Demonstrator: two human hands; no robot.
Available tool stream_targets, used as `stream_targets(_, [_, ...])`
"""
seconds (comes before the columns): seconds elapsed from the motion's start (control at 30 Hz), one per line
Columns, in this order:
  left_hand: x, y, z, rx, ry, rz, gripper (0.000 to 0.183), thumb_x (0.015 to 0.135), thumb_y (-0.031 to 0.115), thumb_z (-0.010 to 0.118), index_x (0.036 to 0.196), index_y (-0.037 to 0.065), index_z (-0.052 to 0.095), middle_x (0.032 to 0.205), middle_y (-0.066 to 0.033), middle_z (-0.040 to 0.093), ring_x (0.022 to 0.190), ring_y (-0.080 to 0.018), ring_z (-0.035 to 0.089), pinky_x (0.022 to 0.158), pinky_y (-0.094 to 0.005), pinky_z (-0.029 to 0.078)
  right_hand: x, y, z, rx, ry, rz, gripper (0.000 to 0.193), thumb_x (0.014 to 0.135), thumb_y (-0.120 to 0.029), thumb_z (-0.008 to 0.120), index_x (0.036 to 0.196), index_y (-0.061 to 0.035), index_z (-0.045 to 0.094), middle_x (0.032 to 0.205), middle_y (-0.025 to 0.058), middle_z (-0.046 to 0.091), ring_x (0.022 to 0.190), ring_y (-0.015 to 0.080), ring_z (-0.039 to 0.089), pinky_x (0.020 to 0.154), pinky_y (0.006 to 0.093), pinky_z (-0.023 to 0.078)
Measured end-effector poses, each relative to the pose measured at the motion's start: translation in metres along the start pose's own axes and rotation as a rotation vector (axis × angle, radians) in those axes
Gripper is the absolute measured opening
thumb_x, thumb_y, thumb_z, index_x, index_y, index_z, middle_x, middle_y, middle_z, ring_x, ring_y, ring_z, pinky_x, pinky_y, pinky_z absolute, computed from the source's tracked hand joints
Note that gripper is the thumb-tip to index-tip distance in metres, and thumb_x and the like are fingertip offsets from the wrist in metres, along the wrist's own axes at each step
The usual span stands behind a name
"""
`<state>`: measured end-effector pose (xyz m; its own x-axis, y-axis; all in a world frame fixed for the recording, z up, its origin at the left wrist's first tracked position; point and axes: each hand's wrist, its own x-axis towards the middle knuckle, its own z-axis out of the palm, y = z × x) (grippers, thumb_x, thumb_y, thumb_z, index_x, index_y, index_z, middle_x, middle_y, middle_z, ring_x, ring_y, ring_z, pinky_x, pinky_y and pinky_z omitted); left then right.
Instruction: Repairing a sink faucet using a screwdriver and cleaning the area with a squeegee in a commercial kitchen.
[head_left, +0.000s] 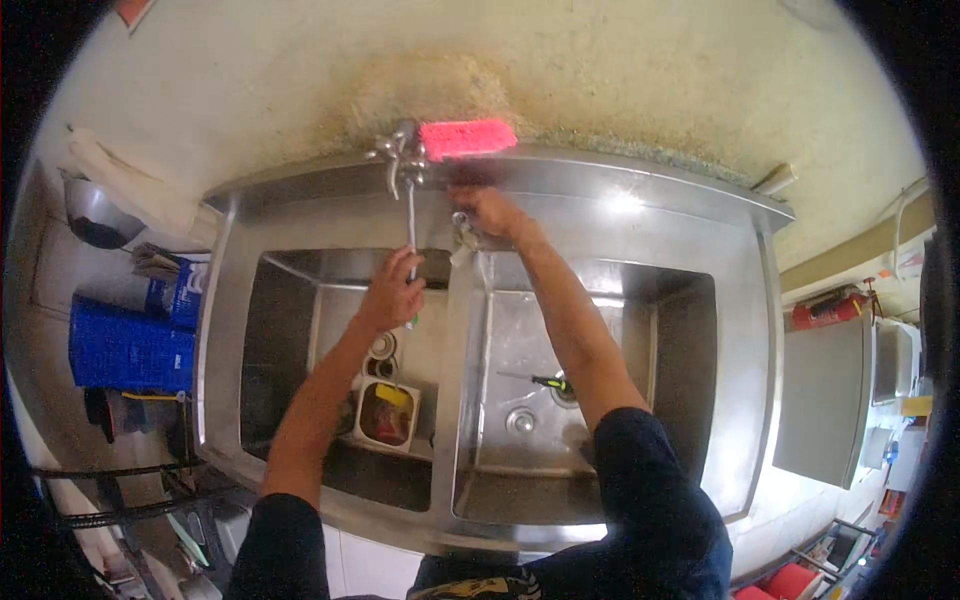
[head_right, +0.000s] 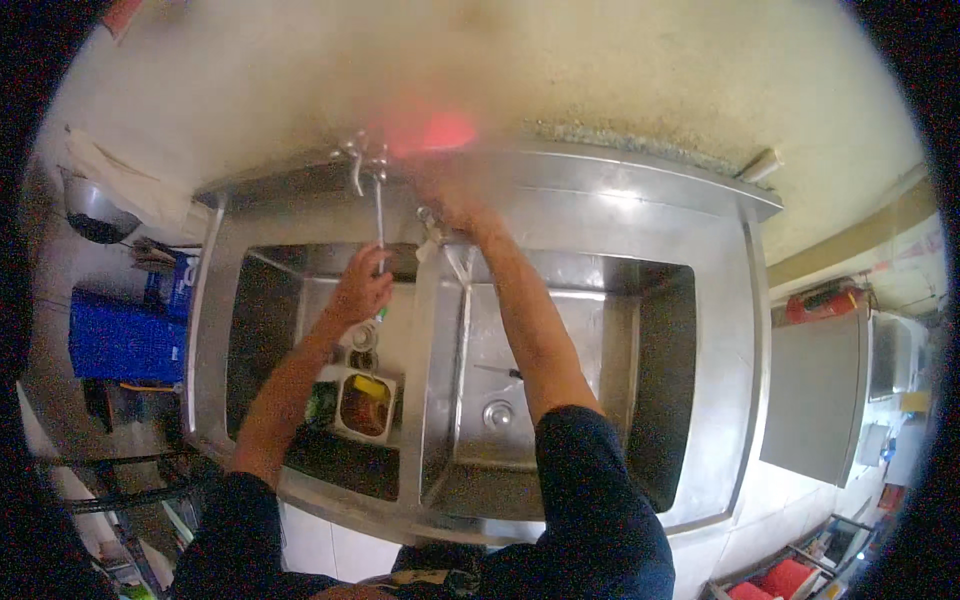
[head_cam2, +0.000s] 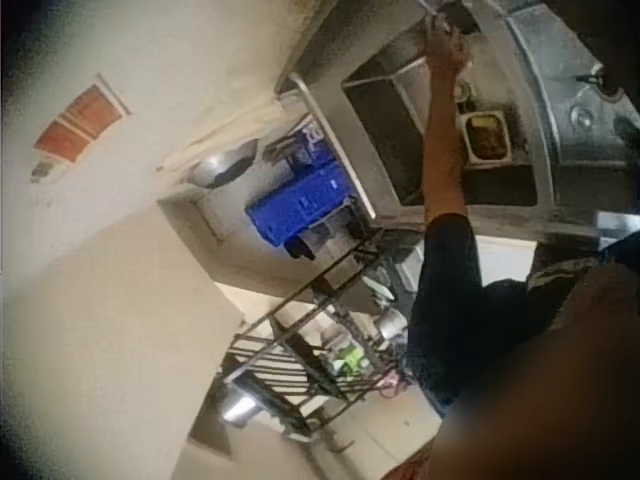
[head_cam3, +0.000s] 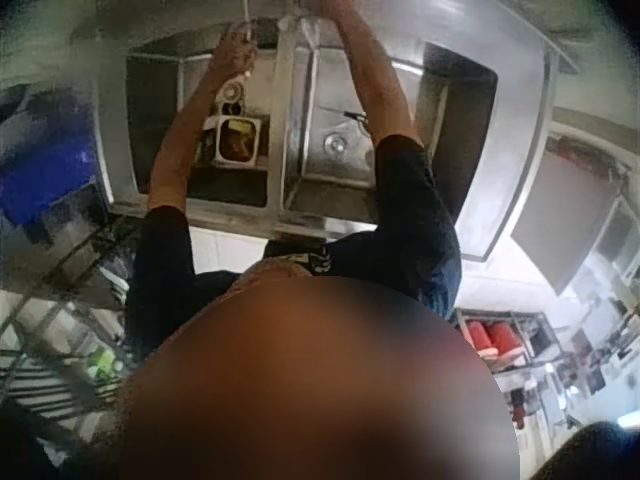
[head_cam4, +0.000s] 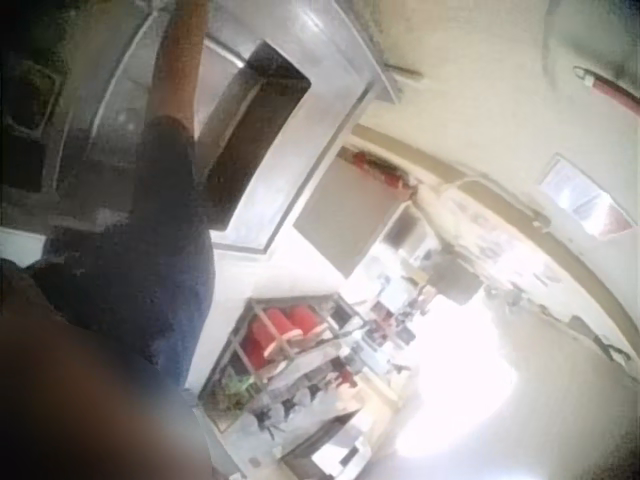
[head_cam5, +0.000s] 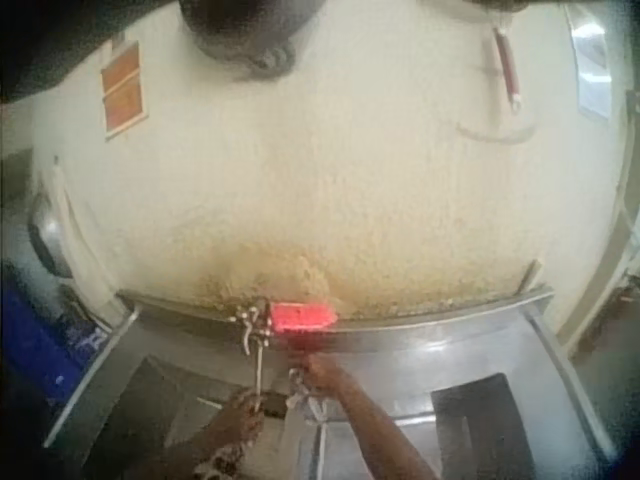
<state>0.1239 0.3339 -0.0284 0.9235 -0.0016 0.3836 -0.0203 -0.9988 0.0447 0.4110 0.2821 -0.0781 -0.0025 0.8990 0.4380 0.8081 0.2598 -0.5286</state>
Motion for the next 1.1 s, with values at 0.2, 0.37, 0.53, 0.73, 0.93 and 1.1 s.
stream_targets(0.2, [-0.035,-0.005,0.023,-0.257,0.038,-0.356,0.02,0.072,0.001,0.063,0.091,0.0,0.056,0.119,-0.0163,0.038,0.102,-0.0328,0.051,0.081,-0.042,0.05,0.0,0.009,0.015,0.229,-0.416,0.16,0.053,0.066,0.009,0.048,0.115,-0.0088,0.061,0.124,0.0119,0.055,0.121,0.0291,0.047,0.107,0.0397,0.031])
stream_targets(0.37, [-0.013,0.009,0.029,-0.652,0.345,-0.912,0.041,0.066,-0.004,0.068,0.104,0.002,0.052,0.115,-0.017,0.043,0.086,-0.0275,0.059,0.072,-0.0359,0.051,0.022,-0.006,0.018,0.037,-0.249,-0.049,0.054,0.071,0.003,0.052,0.123,-0.0102,0.055,0.132,0.0101,0.049,0.122,0.0277,0.047,0.108,0.0411,0.029])
stream_targets(0.53, [0.004,-0.002,0.041,-0.771,0.177,-0.848,0.04,0.062,-0.001,0.074,0.098,0.002,0.055,0.078,-0.0103,0.06,0.073,-0.0231,0.061,0.067,-0.0357,0.049,0.004,0.02,0.034,0.352,-0.214,0.061,0.055,0.075,-0.002,0.054,0.129,-0.0119,0.049,0.134,0.0101,0.047,0.124,0.0276,0.044,0.106,0.0405,0.032])
stream_targets(0.73, [-0.016,-0.016,0.074,-0.966,0.129,-0.879,0.028,0.069,-0.001,0.067,0.094,0.003,0.055,0.08,-0.0099,0.063,0.074,-0.019,0.061,0.068,-0.0338,0.048,0.03,-0.051,-0.006,-0.259,-0.183,-0.076,0.029,0.073,-0.012,0.055,0.101,-0.01,0.065,0.104,0.0157,0.063,0.096,0.0352,0.058,0.084,0.0415,0.046])
stream_targets(0.93, [-0.02,-0.018,0.092,-1.114,0.095,-0.856,0.022,0.08,0.006,0.065,0.1,0.003,0.056,0.083,-0.0044,0.062,0.076,-0.0145,0.058,0.073,-0.0298,0.047,0.06,-0.125,-0.054,-0.051,0.114,0.313,0.017,0.081,-0.011,0.059,0.095,-0.0019,0.064,0.085,0.0192,0.065,0.074,0.0257,0.066,0.065,0.0361,0.05])
stream_targets(1.1, [-0.001,-0.01,0.087,-1.008,0.13,-0.927,0.025,0.092,0.026,0.053,0.105,0.004,0.055,0.084,-0.0075,0.062,0.077,-0.0178,0.058,0.075,-0.0327,0.046,0.068,-0.119,-0.025,-0.082,0.28,0.17,0.028,0.083,-0.017,0.062,0.105,-0.0001,0.059,0.091,0.0178,0.066,0.073,0.0276,0.066,0.066,0.0355,0.051])
